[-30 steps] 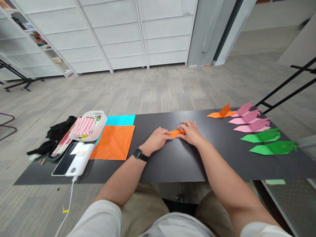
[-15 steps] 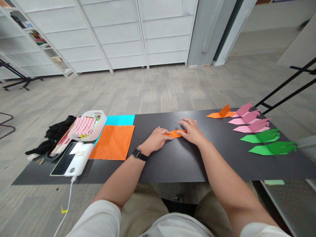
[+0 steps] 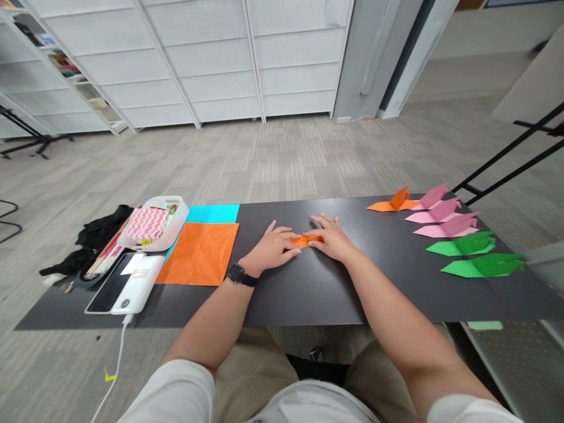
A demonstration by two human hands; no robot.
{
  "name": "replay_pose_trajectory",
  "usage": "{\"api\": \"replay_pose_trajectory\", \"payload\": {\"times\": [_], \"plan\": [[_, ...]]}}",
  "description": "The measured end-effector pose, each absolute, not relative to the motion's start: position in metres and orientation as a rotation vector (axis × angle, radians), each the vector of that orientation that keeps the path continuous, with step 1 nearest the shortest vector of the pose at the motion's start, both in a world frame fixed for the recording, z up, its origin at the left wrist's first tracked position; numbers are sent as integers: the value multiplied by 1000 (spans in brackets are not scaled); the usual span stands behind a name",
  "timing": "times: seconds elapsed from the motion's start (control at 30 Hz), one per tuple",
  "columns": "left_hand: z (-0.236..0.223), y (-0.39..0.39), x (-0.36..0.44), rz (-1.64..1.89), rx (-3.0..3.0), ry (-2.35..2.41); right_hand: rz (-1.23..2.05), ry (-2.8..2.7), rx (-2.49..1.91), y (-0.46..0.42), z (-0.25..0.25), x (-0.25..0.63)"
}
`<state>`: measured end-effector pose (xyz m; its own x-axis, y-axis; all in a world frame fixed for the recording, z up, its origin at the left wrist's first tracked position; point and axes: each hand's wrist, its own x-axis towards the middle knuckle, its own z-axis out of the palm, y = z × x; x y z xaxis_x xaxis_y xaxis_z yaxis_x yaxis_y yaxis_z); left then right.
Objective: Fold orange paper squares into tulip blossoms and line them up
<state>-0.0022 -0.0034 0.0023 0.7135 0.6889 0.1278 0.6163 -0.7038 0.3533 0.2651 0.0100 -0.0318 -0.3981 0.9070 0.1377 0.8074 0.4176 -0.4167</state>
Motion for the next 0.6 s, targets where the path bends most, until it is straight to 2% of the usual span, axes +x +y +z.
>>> {"api": "replay_pose_trajectory", "payload": {"times": [0.4, 0.5, 0.6], "plan": [[17, -6, -26, 134, 2538, 1147, 458, -2329, -1547, 11, -28, 264], [19, -5, -28, 225, 2522, 1162, 454, -2339, -1549, 11, -27, 265], [15, -2, -24, 487, 2538, 1125, 443, -2342, -1541, 10, -28, 265]]}}
